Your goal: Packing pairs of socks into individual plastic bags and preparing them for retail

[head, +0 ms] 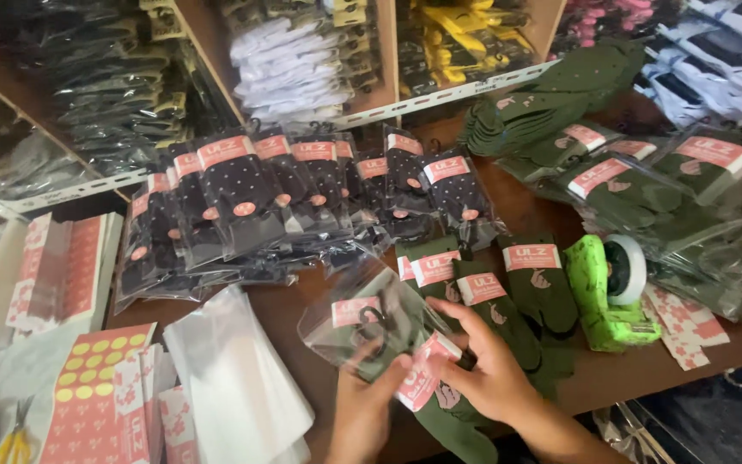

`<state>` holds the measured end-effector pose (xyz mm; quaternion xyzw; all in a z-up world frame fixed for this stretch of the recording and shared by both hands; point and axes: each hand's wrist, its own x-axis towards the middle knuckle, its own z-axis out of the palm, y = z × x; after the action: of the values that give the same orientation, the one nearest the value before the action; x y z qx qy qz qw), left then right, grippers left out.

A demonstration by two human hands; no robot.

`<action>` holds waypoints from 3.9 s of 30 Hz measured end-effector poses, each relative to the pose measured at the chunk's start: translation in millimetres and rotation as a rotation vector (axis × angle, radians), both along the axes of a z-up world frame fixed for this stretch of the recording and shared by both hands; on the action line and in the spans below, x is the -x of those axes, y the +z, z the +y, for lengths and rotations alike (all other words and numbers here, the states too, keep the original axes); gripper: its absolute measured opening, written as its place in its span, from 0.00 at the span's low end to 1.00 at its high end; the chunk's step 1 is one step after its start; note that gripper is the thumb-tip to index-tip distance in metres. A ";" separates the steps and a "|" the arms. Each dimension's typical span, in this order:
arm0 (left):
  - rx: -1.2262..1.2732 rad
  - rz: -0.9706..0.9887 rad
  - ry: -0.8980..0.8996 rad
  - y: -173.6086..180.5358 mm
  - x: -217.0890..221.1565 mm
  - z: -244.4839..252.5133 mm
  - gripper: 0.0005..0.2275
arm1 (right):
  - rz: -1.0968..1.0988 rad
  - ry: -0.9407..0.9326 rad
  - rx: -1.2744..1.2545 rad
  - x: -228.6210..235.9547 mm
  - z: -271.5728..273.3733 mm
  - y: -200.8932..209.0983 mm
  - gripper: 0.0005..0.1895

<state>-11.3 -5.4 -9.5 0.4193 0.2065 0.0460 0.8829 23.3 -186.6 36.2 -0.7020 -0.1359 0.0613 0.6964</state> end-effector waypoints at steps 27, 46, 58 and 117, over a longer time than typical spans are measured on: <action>0.600 0.156 0.094 95.5 -3.6 -5.3 0.36 | -0.323 0.121 0.242 7.3 58.8 109.3 0.42; -0.726 -0.334 0.049 35.0 -6.7 0.9 0.20 | -1.046 -0.219 0.504 -42.1 43.1 33.4 0.14; -0.505 -0.381 0.060 77.5 2.5 54.3 0.09 | -0.618 0.144 0.344 -3.6 -9.3 31.2 0.31; -1.165 -0.324 -0.120 67.9 -35.8 -63.5 0.27 | 0.632 -0.608 1.176 27.9 -180.2 -19.9 0.12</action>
<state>24.5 -68.9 58.4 0.8321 -0.0136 0.1650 0.5294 -4.6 -366.8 16.3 -0.9152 0.3277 0.1278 0.1967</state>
